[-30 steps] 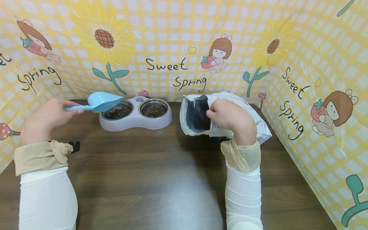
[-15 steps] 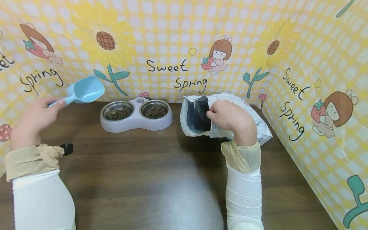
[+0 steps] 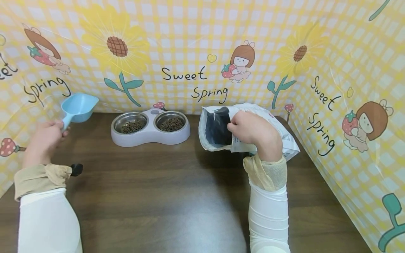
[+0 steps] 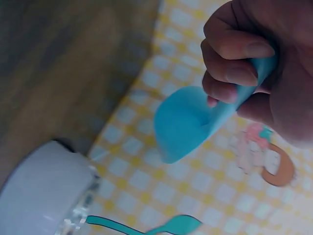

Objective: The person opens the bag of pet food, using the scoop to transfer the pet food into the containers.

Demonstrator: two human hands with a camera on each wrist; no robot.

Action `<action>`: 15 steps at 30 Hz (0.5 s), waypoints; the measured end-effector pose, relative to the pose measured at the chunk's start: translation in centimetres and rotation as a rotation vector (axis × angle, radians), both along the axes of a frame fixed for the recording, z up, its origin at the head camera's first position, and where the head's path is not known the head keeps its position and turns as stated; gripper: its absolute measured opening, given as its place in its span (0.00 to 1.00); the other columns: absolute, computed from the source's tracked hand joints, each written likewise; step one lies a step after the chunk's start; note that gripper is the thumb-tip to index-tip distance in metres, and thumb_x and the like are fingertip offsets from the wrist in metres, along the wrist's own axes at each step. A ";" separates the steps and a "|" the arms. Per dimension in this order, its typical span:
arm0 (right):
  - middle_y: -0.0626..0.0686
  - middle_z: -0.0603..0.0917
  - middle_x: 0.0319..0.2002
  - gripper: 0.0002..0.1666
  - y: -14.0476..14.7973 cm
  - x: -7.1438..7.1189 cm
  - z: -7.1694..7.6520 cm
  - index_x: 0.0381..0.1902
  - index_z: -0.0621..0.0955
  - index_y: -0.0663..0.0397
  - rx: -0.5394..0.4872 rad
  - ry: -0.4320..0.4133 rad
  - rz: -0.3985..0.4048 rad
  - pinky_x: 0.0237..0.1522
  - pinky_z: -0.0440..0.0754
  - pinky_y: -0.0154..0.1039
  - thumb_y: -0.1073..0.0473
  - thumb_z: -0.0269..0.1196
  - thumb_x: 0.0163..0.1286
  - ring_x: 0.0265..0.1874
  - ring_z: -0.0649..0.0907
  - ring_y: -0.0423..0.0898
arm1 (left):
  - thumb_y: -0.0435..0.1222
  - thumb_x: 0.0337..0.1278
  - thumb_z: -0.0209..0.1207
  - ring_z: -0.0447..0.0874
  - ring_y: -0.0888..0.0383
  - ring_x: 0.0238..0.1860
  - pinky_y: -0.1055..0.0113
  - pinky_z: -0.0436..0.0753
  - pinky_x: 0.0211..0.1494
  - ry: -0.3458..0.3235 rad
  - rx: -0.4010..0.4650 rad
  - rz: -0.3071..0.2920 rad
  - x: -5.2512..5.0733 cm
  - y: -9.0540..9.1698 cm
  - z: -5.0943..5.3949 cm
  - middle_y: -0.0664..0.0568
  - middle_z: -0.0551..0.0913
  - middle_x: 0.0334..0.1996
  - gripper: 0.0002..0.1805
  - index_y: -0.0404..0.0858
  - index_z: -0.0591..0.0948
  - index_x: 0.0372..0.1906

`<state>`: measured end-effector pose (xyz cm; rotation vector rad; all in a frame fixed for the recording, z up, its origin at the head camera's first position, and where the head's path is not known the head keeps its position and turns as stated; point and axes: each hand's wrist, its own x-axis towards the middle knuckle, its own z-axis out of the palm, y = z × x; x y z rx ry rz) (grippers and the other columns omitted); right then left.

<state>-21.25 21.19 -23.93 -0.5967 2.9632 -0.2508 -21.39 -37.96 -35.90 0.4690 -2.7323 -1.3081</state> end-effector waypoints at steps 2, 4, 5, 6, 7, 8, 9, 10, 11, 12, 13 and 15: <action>0.46 0.67 0.19 0.29 0.0 0.0 0.0 0.16 0.73 0.47 0.000 0.001 0.002 0.31 0.70 0.41 0.53 0.52 0.83 0.23 0.73 0.48 | 0.52 0.85 0.29 0.72 0.62 0.26 0.61 0.72 0.31 -0.022 0.056 -0.010 -0.4 -0.1 -0.9 0.69 0.74 0.25 0.28 0.36 0.73 0.56; 0.46 0.68 0.19 0.29 0.0 0.0 0.0 0.16 0.72 0.47 0.001 0.003 0.003 0.31 0.70 0.41 0.53 0.52 0.83 0.23 0.73 0.48 | 0.51 0.86 0.29 0.72 0.64 0.26 0.62 0.73 0.31 -0.040 0.091 -0.025 -0.7 -0.2 -1.5 0.68 0.75 0.25 0.28 0.34 0.73 0.55; 0.46 0.67 0.19 0.29 0.0 0.0 -0.1 0.16 0.72 0.47 0.000 0.002 0.004 0.31 0.70 0.41 0.53 0.52 0.83 0.23 0.73 0.48 | 0.51 0.87 0.29 0.72 0.64 0.26 0.63 0.74 0.32 -0.045 0.092 -0.031 -0.9 -0.2 -1.8 0.68 0.75 0.25 0.29 0.33 0.73 0.54; 0.46 0.67 0.19 0.29 0.0 0.0 -0.1 0.16 0.72 0.47 -0.002 0.003 0.004 0.31 0.70 0.41 0.53 0.52 0.83 0.23 0.73 0.48 | 0.50 0.87 0.28 0.72 0.65 0.26 0.64 0.74 0.33 -0.051 0.102 -0.038 -1.0 -0.2 -2.0 0.68 0.75 0.25 0.30 0.31 0.74 0.54; 0.46 0.67 0.19 0.29 0.0 0.0 -0.1 0.16 0.72 0.47 -0.002 0.002 0.003 0.31 0.70 0.41 0.53 0.52 0.83 0.23 0.73 0.48 | 0.49 0.87 0.29 0.73 0.66 0.26 0.65 0.75 0.33 -0.052 0.110 -0.042 -1.1 -0.2 -2.2 0.67 0.75 0.24 0.29 0.31 0.74 0.52; 0.46 0.67 0.19 0.29 0.0 0.0 -0.1 0.16 0.72 0.47 0.000 0.003 0.002 0.30 0.70 0.41 0.53 0.52 0.83 0.23 0.73 0.48 | 0.48 0.87 0.29 0.73 0.66 0.26 0.66 0.75 0.32 -0.058 0.125 -0.045 -1.2 -0.1 -2.4 0.67 0.75 0.24 0.29 0.31 0.74 0.51; 0.46 0.67 0.19 0.29 0.0 0.0 -0.1 0.16 0.72 0.47 -0.003 0.001 0.001 0.30 0.70 0.41 0.53 0.52 0.83 0.23 0.73 0.48 | 0.47 0.87 0.29 0.73 0.66 0.25 0.67 0.75 0.32 -0.057 0.142 -0.042 -1.3 -0.1 -2.6 0.67 0.76 0.24 0.28 0.31 0.74 0.50; 0.46 0.67 0.19 0.29 0.1 0.0 -0.1 0.16 0.72 0.47 -0.004 -0.001 0.000 0.30 0.70 0.41 0.53 0.52 0.83 0.23 0.73 0.48 | 0.47 0.87 0.29 0.73 0.66 0.25 0.68 0.75 0.31 -0.061 0.149 -0.041 -1.3 0.0 -2.8 0.67 0.76 0.23 0.27 0.31 0.74 0.49; 0.46 0.67 0.19 0.29 0.1 0.0 -0.1 0.16 0.72 0.47 -0.004 -0.003 -0.003 0.30 0.70 0.41 0.53 0.52 0.83 0.23 0.73 0.48 | 0.47 0.87 0.29 0.73 0.66 0.25 0.68 0.75 0.31 -0.069 0.153 -0.039 -1.4 0.0 -2.9 0.67 0.76 0.23 0.27 0.31 0.74 0.49; 0.46 0.67 0.19 0.29 0.1 0.1 0.0 0.16 0.72 0.47 -0.005 -0.004 -0.004 0.30 0.70 0.41 0.53 0.52 0.84 0.23 0.73 0.48 | 0.46 0.87 0.29 0.73 0.66 0.24 0.68 0.75 0.30 -0.074 0.158 -0.042 -1.4 0.1 -3.1 0.67 0.76 0.23 0.27 0.31 0.74 0.49; 0.46 0.67 0.19 0.29 0.0 0.1 0.0 0.16 0.72 0.47 -0.005 -0.006 -0.006 0.30 0.70 0.41 0.53 0.53 0.84 0.23 0.73 0.48 | 0.45 0.87 0.29 0.73 0.66 0.24 0.68 0.76 0.30 -0.080 0.157 -0.042 -1.4 0.1 -3.2 0.67 0.76 0.23 0.27 0.30 0.74 0.49; 0.46 0.67 0.19 0.29 0.0 0.1 0.0 0.16 0.72 0.47 -0.006 -0.008 -0.007 0.31 0.70 0.41 0.52 0.53 0.84 0.23 0.73 0.48 | 0.45 0.87 0.28 0.73 0.66 0.25 0.69 0.76 0.30 -0.095 0.160 -0.051 -1.5 0.1 -3.4 0.66 0.76 0.23 0.28 0.29 0.74 0.50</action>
